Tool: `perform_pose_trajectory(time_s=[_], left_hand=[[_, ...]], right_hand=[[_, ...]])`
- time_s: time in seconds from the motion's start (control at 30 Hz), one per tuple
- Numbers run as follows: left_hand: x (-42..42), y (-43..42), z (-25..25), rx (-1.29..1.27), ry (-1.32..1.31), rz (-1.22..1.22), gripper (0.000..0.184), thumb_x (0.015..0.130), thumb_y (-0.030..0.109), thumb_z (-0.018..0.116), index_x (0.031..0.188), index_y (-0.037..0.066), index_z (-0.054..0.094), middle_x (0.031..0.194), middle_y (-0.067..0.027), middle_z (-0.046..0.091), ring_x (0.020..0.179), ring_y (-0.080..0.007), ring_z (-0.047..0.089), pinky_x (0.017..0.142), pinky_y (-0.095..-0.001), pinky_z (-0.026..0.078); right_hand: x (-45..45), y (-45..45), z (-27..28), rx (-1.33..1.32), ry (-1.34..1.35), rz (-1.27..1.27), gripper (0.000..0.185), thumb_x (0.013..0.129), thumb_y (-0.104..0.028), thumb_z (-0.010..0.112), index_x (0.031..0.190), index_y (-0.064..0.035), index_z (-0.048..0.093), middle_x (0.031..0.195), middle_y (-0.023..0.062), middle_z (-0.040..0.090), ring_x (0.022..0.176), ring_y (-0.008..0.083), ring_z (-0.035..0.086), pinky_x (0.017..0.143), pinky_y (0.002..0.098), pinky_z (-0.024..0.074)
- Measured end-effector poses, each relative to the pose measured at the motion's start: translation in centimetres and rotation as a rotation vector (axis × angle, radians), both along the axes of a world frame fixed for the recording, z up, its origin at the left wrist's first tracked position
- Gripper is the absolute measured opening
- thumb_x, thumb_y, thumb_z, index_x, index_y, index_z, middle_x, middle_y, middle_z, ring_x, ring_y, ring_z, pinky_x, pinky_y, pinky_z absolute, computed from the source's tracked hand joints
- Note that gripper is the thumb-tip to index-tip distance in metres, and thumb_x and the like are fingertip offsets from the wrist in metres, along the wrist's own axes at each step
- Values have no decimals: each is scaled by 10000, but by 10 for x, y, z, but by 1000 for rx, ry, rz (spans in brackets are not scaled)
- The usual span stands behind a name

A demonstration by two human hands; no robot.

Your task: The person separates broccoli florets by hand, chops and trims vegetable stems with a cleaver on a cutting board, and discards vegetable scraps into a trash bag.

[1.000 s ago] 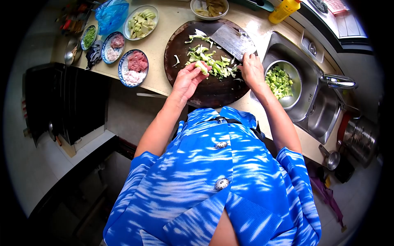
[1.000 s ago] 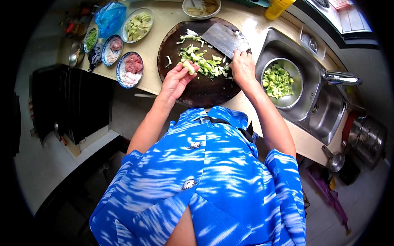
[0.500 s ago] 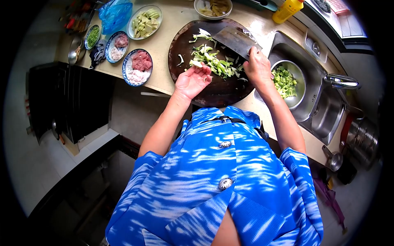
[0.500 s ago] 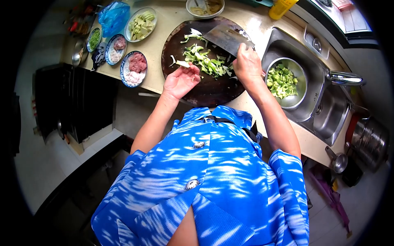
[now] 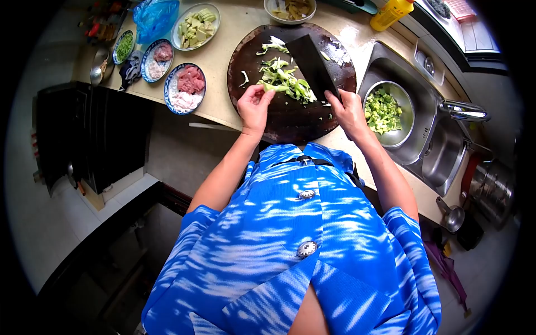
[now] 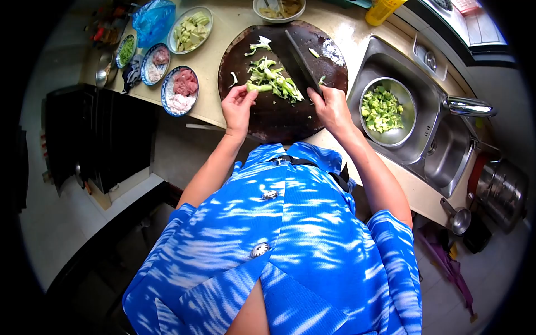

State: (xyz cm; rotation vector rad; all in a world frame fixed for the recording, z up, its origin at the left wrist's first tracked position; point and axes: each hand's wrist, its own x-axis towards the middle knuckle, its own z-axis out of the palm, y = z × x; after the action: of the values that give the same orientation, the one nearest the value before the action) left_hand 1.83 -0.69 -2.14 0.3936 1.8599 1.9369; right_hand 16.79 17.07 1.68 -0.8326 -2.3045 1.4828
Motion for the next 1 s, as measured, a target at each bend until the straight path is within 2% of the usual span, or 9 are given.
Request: perform_pose_trajectory(time_s=[0.03,0.13,0.2,0.3,0.37,0.4,0.53,0.63,1.0], left_hand=[[1,-2,-2,-218,291,-5,180,793,33,705,953,-14,638,784,-21,615,657,-77,572,580,-199,459],[7,-5,-5,-370,474,-32,169,761,8,712,919,-18,657,765,-50,621,614,-104,581,564,-223,475],[6,-4,-16,-424,606,-44,205,706,-5,717,903,3,661,736,-104,601,591,-200,600,572,-281,489],[5,-4,-27,-442,587,-23,225,696,-3,716,913,6,660,748,-114,608,604,-234,608,577,-314,494],[5,-5,-30,-429,577,-5,206,719,5,711,917,5,656,744,-112,609,599,-214,612,561,-298,491],[6,-5,-27,-426,546,-2,194,729,9,710,916,5,656,740,-113,610,590,-206,612,551,-291,489],[5,-6,-33,-409,488,45,163,738,31,726,884,3,661,721,-117,619,564,-186,611,528,-273,483],[5,-6,-32,-332,535,65,164,717,49,749,848,3,663,692,-117,621,557,-197,611,526,-279,478],[8,-5,-13,-421,733,-8,93,692,-15,669,739,5,591,659,-160,574,591,-327,589,528,-366,457]], right_hand=[[4,-3,1,0,-2,3,256,872,-172,595,774,64,607,565,228,512,453,249,515,498,394,397],[16,-11,14,102,-143,104,213,866,-143,582,771,46,607,560,224,507,502,366,549,491,404,401],[24,-17,12,129,-148,162,161,845,-121,590,794,29,613,583,232,526,552,395,562,520,429,425],[32,-27,17,204,-175,243,112,825,-104,592,858,1,616,650,236,572,629,409,586,580,474,462],[36,-33,16,286,-178,281,118,830,-119,586,861,-5,599,678,232,585,659,411,588,603,483,467],[36,-35,15,288,-215,306,198,811,-72,609,994,1,626,727,240,598,674,393,605,606,451,470],[33,-42,15,328,-275,333,207,829,-96,597,1010,0,625,777,232,620,719,394,611,642,454,489],[30,-46,17,369,-212,314,132,841,-118,559,861,12,554,700,223,604,676,403,606,634,482,487],[32,-53,23,391,-235,369,117,826,-99,557,863,13,552,702,214,608,675,391,611,619,471,492]])
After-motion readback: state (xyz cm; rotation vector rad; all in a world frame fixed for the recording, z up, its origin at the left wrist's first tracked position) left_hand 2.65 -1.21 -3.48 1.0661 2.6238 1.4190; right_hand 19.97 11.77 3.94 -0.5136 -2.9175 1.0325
